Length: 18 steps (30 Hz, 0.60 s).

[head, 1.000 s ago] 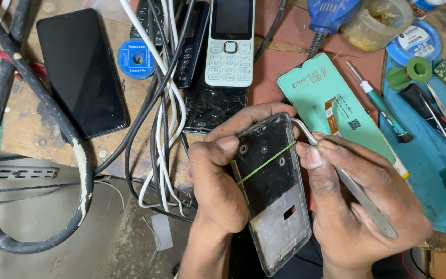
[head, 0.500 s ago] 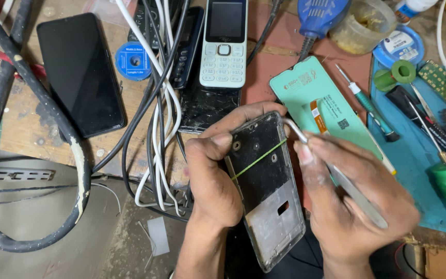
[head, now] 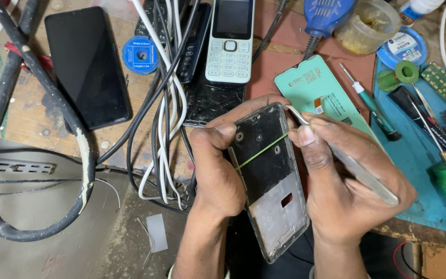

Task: The person holds a disassembled mobile phone chassis and uses a green electric screwdriver to remove screws from the back cover. They then use tweezers to carefully pry and lift the back cover and internal components, working on the device's internal assembly.

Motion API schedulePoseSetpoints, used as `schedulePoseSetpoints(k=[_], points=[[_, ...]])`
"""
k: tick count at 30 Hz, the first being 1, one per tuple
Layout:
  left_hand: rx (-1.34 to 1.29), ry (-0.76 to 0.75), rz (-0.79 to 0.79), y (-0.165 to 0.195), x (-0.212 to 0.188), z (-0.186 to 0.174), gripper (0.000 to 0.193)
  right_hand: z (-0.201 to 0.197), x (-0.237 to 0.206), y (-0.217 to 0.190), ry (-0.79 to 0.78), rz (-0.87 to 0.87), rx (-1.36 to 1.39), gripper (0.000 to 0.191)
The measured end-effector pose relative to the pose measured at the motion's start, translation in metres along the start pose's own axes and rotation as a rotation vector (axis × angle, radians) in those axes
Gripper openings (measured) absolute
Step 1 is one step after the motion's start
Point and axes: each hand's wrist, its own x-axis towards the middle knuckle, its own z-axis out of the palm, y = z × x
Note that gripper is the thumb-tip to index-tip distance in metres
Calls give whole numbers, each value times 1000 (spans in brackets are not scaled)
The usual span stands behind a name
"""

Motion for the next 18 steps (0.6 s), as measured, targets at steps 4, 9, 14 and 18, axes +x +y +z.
schedulePoseSetpoints(k=[4,9,14,18], points=[[33,13,-28,1,-2,-1,70,3,1,-3,7,19,94,13],[-1,37,-52,2,-1,2,70,-2,-3,-15,-42,-15,-83,13],[-62,10,-63,-1,-1,1,70,-9,-14,-10,-69,-110,-281,12],[27,22,-38,-6,-2,1,69,-8,-14,1,-34,-180,-297,10]])
